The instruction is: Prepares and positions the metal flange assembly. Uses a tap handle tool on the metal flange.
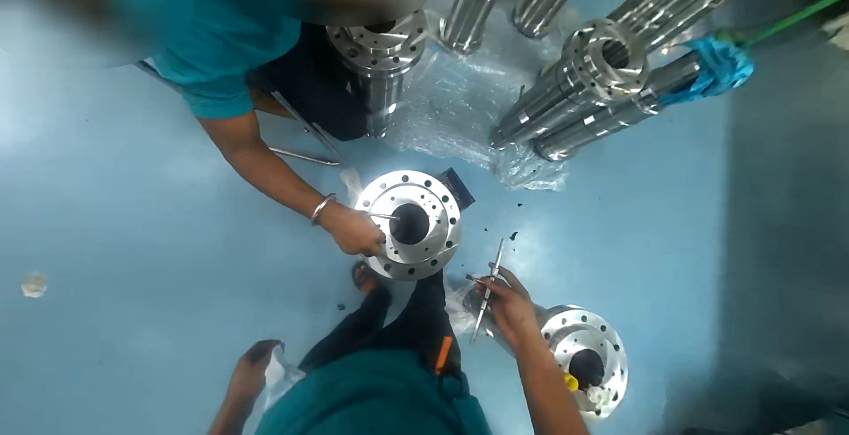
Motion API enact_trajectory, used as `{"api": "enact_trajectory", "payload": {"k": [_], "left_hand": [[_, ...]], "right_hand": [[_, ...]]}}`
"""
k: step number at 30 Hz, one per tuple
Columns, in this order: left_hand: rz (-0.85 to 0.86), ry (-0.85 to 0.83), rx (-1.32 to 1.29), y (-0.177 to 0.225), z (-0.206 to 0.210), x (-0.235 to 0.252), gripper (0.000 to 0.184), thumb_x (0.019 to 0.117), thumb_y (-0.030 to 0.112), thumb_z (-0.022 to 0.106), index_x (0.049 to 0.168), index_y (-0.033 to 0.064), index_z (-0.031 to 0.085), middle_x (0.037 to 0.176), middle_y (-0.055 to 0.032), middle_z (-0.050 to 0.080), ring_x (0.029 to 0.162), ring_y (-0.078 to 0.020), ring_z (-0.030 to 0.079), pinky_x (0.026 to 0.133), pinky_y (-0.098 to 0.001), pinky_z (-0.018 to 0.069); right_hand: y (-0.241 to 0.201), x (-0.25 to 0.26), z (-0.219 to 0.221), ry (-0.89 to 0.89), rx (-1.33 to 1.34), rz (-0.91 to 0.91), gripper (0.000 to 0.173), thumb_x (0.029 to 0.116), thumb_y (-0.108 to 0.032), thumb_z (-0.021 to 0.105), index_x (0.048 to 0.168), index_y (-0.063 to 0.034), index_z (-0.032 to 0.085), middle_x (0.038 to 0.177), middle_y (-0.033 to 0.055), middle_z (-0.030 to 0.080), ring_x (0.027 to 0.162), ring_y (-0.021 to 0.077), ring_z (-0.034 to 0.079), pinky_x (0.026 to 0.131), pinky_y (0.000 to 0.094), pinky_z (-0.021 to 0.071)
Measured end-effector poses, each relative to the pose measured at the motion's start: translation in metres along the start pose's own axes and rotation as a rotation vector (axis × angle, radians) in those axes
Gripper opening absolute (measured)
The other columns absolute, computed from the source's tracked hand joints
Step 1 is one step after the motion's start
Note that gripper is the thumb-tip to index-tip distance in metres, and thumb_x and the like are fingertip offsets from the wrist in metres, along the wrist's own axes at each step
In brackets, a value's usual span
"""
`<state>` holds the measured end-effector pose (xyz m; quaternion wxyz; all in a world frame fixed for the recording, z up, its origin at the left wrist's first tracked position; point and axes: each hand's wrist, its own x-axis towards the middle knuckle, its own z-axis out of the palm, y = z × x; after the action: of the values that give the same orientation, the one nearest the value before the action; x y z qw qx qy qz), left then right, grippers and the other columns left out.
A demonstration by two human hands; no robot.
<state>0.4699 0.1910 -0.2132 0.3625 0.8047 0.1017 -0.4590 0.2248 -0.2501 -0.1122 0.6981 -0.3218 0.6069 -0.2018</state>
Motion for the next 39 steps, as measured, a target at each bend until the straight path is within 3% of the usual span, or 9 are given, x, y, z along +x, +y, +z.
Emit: {"api": "enact_trajectory", "payload": {"k": [7,16,25,30,33,36,39], "left_hand": [[0.023,-0.035,-0.045,0.012,-0.001,-0.006,0.026,0.1054,0.011,0.052,0.123,-0.0068,0.060,0.105,-0.0154,0.069,0.088,-0.0165,0.069,0.081,-0.0342,0.0586],[0.036,-0.034,0.140,0.027,-0.012,-0.028,0.026,0.1014,0.009,0.060,0.122,-0.0071,0.061,0.099,-0.0113,0.071,0.084,-0.0092,0.069,0.080,-0.0275,0.0584],[-0.072,-0.037,0.256,0.068,-0.026,-0.037,0.028,0.1024,0.011,0.061,0.126,-0.0042,0.060,0.105,-0.0155,0.070,0.089,-0.0179,0.070,0.078,-0.0346,0.0588],[-0.029,-0.064,0.411,0.105,-0.016,-0.039,0.034,0.1014,0.013,0.063,0.130,-0.0040,0.059,0.112,-0.0189,0.069,0.095,-0.0218,0.071,0.082,-0.0382,0.0591],[0.025,-0.104,0.486,0.128,-0.010,-0.043,0.035,0.0995,0.013,0.063,0.130,-0.0034,0.059,0.111,-0.0168,0.070,0.094,-0.0203,0.071,0.081,-0.0366,0.0595],[0.043,-0.118,0.598,0.153,-0.001,-0.050,0.036,0.0997,0.016,0.062,0.130,-0.0021,0.060,0.112,-0.0160,0.071,0.096,-0.0220,0.072,0.084,-0.0392,0.0600],[0.065,-0.113,0.654,0.168,0.002,-0.053,0.037,0.0988,0.022,0.063,0.129,0.0005,0.061,0.111,-0.0125,0.072,0.096,-0.0189,0.072,0.084,-0.0368,0.0605]], "right_hand": [[0.012,0.006,-0.002,-0.013,0.031,0.017,0.035,0.1007,0.008,0.050,0.135,0.0008,0.052,0.088,0.0139,0.068,0.073,0.0196,0.069,0.071,0.0340,0.0609],[0.031,0.017,-0.003,-0.028,0.103,0.028,0.034,0.1009,0.006,0.050,0.134,-0.0014,0.053,0.089,0.0120,0.069,0.076,0.0188,0.070,0.073,0.0350,0.0612],[0.035,0.027,-0.012,-0.027,0.261,0.046,0.034,0.1008,0.006,0.046,0.132,-0.0040,0.056,0.089,0.0090,0.070,0.076,0.0175,0.070,0.072,0.0335,0.0613],[0.040,0.039,-0.024,-0.093,0.327,0.064,0.035,0.1029,0.000,0.044,0.134,-0.0080,0.056,0.094,0.0076,0.069,0.080,0.0159,0.069,0.075,0.0315,0.0602],[0.047,0.047,-0.031,-0.145,0.383,0.085,0.037,0.1027,-0.003,0.043,0.136,-0.0114,0.057,0.098,0.0080,0.070,0.082,0.0158,0.070,0.075,0.0304,0.0604],[0.061,0.058,-0.038,-0.273,0.468,0.067,0.039,0.0977,-0.011,0.051,0.136,-0.0154,0.061,0.098,0.0058,0.070,0.082,0.0135,0.070,0.075,0.0289,0.0602],[0.081,0.071,-0.043,-0.427,0.627,0.044,0.044,0.0900,-0.024,0.070,0.133,-0.0170,0.064,0.097,0.0054,0.072,0.083,0.0131,0.071,0.077,0.0281,0.0609]]}}
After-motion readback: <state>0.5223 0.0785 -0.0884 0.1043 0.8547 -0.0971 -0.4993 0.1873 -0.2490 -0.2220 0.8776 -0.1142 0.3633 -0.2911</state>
